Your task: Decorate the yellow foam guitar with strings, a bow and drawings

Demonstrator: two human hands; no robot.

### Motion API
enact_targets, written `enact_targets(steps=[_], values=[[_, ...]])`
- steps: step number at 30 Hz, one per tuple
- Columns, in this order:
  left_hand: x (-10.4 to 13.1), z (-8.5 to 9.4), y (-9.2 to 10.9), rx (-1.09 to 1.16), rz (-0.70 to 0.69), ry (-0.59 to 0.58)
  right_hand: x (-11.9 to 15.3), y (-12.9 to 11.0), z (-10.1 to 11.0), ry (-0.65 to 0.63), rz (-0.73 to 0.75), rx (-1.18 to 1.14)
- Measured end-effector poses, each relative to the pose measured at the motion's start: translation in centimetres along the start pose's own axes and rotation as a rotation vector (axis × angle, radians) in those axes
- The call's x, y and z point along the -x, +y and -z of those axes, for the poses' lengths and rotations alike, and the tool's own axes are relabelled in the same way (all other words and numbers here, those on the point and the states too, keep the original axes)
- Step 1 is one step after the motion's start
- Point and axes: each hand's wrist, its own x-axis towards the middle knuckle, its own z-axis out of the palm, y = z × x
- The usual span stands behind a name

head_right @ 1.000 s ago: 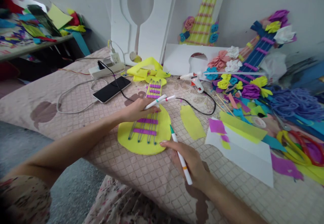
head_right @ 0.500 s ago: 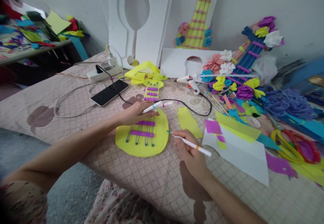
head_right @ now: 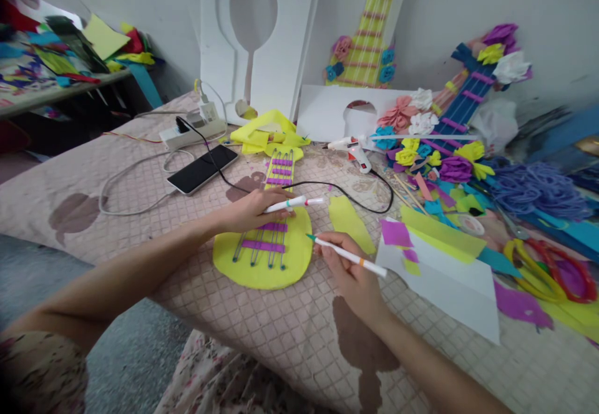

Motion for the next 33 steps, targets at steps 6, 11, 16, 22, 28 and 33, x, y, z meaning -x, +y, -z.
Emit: enact_targets(steps=[6, 11, 16, 22, 28, 33], values=[[0.0, 0.0, 0.0, 0.014, 0.019, 0.005, 1.8, -0.6, 0.0, -0.283, 0.179, 0.074], [0.0, 0.0, 0.0, 0.016, 0.015, 0.005, 2.1, -1.4, 0.1, -0.478, 0.324, 0.187], [0.0, 0.1, 0.0, 0.019, 0.018, 0.009, 2.2, -0.5, -0.1, -0.345, 0.194, 0.087], [-0.1, 0.2, -0.2, 0.016, 0.001, 0.029, 0.6, 0.0, 0.6, -0.029, 0.075, 0.085], [0.0, 0.6, 0.2, 0.057, 0.133, 0.132, -0.9, 0.1, 0.4, -0.011, -0.049, 0.047], [0.1, 1.0, 0.6, 0.049, 0.212, 0.247, -1.0, 0.4, -0.1, 0.015, -0.068, -0.046]])
